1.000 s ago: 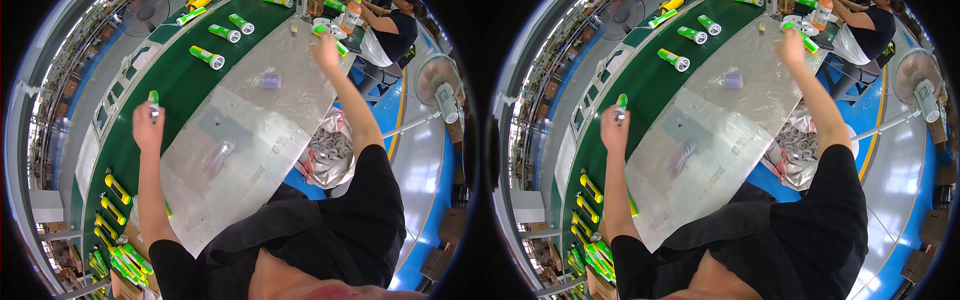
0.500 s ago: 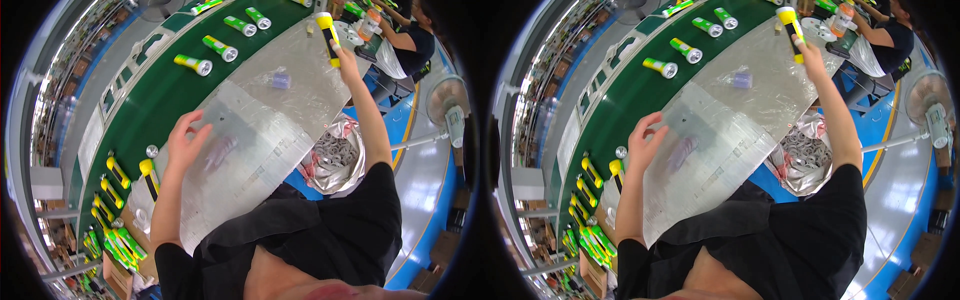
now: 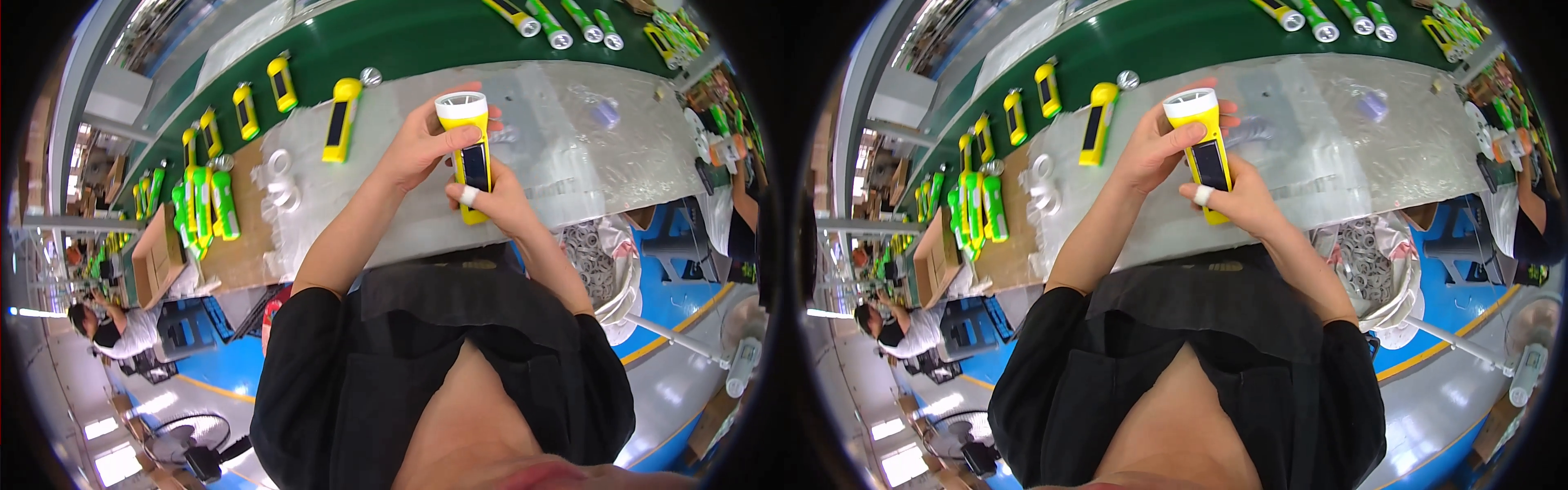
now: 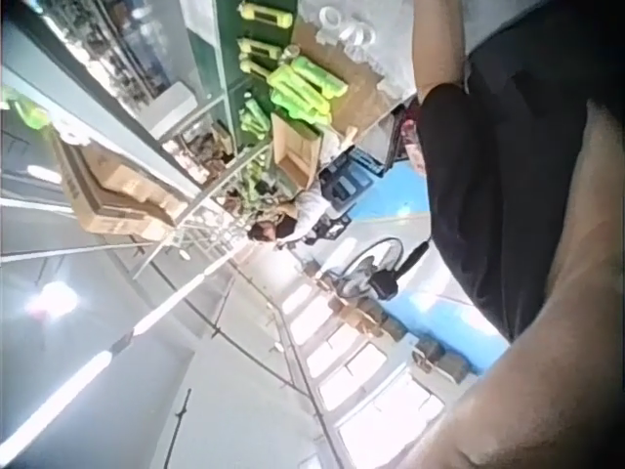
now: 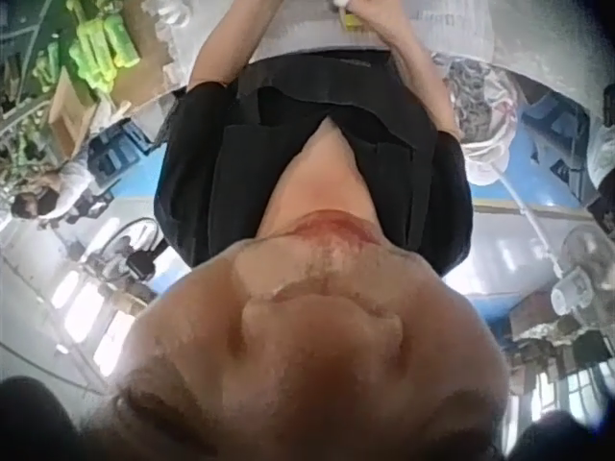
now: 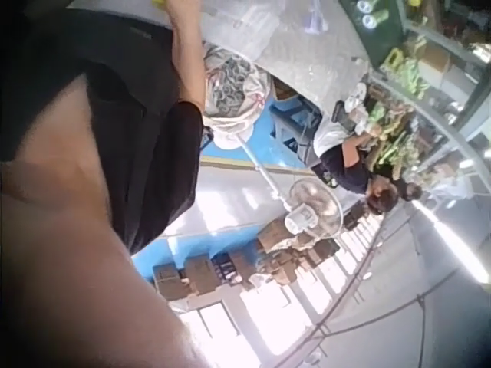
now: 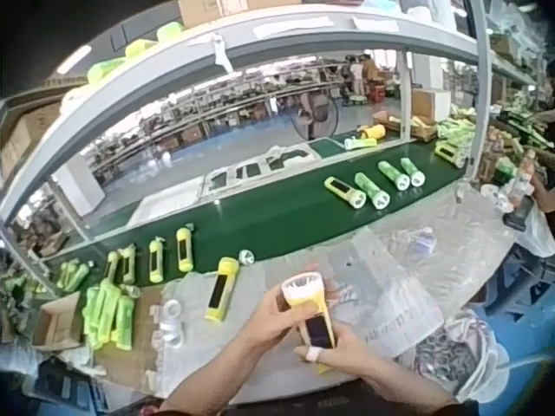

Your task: Assembling flashlight components at a factory production line.

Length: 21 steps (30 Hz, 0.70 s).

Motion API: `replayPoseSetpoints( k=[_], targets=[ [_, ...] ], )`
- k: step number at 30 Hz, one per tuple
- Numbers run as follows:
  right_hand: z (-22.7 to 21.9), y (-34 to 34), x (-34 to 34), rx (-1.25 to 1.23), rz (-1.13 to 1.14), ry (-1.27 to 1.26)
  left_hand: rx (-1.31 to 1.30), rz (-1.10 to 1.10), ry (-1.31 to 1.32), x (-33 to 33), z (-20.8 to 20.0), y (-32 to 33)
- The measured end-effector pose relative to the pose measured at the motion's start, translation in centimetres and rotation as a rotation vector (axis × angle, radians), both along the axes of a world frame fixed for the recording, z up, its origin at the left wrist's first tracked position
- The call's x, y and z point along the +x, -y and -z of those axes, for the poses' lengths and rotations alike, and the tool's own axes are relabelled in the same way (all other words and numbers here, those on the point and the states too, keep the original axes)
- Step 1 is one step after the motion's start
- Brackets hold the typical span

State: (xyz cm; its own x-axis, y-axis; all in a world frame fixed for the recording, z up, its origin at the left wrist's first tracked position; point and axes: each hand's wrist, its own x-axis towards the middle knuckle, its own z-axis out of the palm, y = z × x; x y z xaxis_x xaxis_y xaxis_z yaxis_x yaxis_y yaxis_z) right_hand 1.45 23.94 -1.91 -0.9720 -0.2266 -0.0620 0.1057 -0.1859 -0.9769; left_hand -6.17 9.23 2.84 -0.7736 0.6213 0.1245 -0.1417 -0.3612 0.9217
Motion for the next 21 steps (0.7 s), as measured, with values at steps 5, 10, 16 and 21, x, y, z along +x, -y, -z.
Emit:
replayPoseSetpoints(
  k=[5,10,16,21],
  targets=[
    [-0.4,3.2,0.6,-0.226,-0.391,0.169,0.112,0.061,-0.112,1.0,0.1,5.7],
    [-0.6,6.4,0.9,0.122,-0.271,-0.107,-0.018,-0.024,-0.17,3.2,-1.5,8.1],
    [0.2,8.5,0.9,0.204,-0.058,-0.392,0.063,0.075,-0.194,3.4,-1.2,9.8],
    [0.4,7.8,0.2,0.17,-0.26,-0.116,-0.053,-0.067,-0.189,3.8,-0.4,8.9]
  ],
)
